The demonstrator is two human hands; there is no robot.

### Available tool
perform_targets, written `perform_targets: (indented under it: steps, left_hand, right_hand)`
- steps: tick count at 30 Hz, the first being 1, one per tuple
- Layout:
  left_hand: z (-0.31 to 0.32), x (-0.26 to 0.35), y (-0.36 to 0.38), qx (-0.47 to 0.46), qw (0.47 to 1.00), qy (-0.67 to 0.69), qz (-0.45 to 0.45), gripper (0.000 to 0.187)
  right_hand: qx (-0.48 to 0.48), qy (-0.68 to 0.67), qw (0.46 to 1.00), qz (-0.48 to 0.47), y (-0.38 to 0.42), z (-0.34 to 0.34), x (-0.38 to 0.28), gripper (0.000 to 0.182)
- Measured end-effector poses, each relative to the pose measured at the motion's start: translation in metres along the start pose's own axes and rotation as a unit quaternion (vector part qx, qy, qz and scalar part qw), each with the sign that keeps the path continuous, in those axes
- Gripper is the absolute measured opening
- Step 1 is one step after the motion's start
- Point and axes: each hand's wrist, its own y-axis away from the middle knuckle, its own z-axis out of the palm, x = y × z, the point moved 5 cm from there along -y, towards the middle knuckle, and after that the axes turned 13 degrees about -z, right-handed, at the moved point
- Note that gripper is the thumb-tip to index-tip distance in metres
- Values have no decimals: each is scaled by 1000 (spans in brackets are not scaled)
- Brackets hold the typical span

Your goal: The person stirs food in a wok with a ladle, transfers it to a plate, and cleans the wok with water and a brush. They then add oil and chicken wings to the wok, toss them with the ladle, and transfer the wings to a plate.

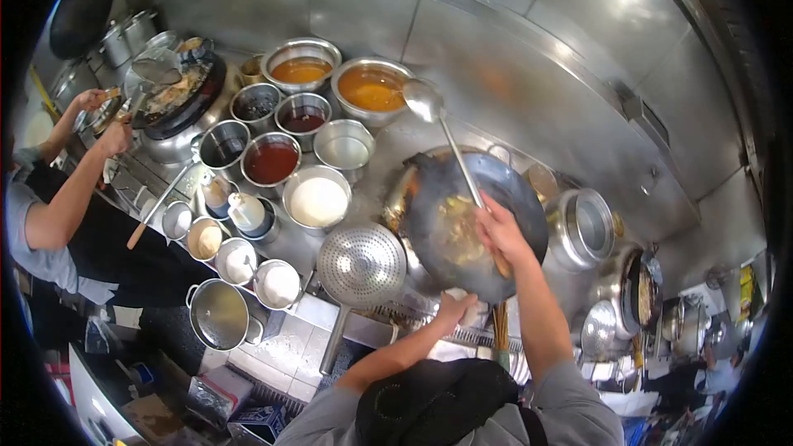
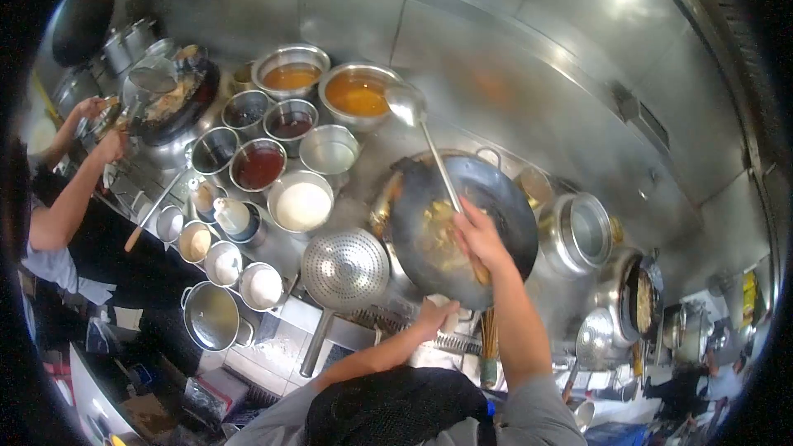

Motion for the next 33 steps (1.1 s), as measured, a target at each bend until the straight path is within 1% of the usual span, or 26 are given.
perform_targets:
  steps: [2,3,4,5,6,8,9,10,12,13,14,16,18,19,21,22,24,25,26,27,28,29,30,31,32,33]
  left_hand:
    - [-6,-15,-22,-4,1000,28,2,34]
    - [-8,-19,-28,-6,1000,26,7,36]
    - [-9,-13,-22,-3,1000,-23,10,57]
    - [-9,-13,-17,6,1000,-13,-16,56]
    - [-3,-6,-4,16,999,-4,-41,55]
    - [-18,-22,-27,15,999,-20,-23,52]
    - [-9,-8,-6,43,999,-1,-6,46]
    - [-6,0,-2,46,999,-10,-11,46]
    - [-4,1,2,18,999,-16,-42,40]
    - [-8,-2,0,37,998,-14,-44,38]
    - [-12,-4,-2,57,997,-12,-45,36]
    - [-8,1,5,46,998,-5,-36,33]
    - [-1,5,10,33,999,0,-38,22]
    - [7,10,16,34,997,39,-62,20]
    - [13,12,17,20,997,32,-68,20]
    - [20,10,25,5,997,25,-75,19]
    - [49,14,62,61,998,16,2,19]
    - [38,0,27,27,998,50,-15,22]
    - [10,-37,0,6,995,90,-50,25]
    - [2,-32,-9,4,999,-19,-41,28]
    - [20,-24,11,-1,999,-21,-31,28]
    - [51,-10,59,11,1000,13,24,27]
    - [65,-8,104,37,996,48,62,25]
    - [66,-12,121,57,996,32,55,19]
    - [65,-13,119,67,996,27,52,19]
    - [60,-16,114,90,994,46,37,18]
  right_hand:
    - [19,-61,998,15,83,-43,36,53]
    - [71,53,996,-12,115,-54,56,51]
    - [120,165,978,-37,138,-61,65,48]
    - [144,201,969,29,153,-70,82,46]
    - [148,195,969,39,157,-73,103,46]
    - [184,358,911,-87,153,-79,126,47]
    - [177,295,939,7,149,-71,120,47]
    - [181,288,940,12,146,-69,130,47]
    - [103,210,971,-57,146,-58,161,47]
    - [83,239,960,-124,158,-62,163,48]
    - [88,233,962,-115,174,-80,171,48]
    - [-41,431,899,-59,206,-113,162,47]
    - [-27,445,894,-32,241,-136,127,48]
    - [-26,445,895,-33,252,-148,136,48]
    - [57,415,907,-35,283,-173,159,48]
    - [55,412,909,-33,297,-168,166,48]
    - [129,373,914,-98,304,-173,168,49]
    - [145,336,924,-113,304,-166,160,49]
    - [139,327,930,-95,321,-155,157,49]
    - [114,284,950,-58,326,-147,156,49]
    - [100,255,961,-44,315,-157,143,49]
    - [54,253,966,4,326,-163,118,48]
    - [52,246,968,10,344,-176,94,48]
    - [-33,196,977,82,358,-184,82,47]
    - [-115,143,972,146,364,-187,78,47]
    - [-140,175,970,95,363,-186,74,46]
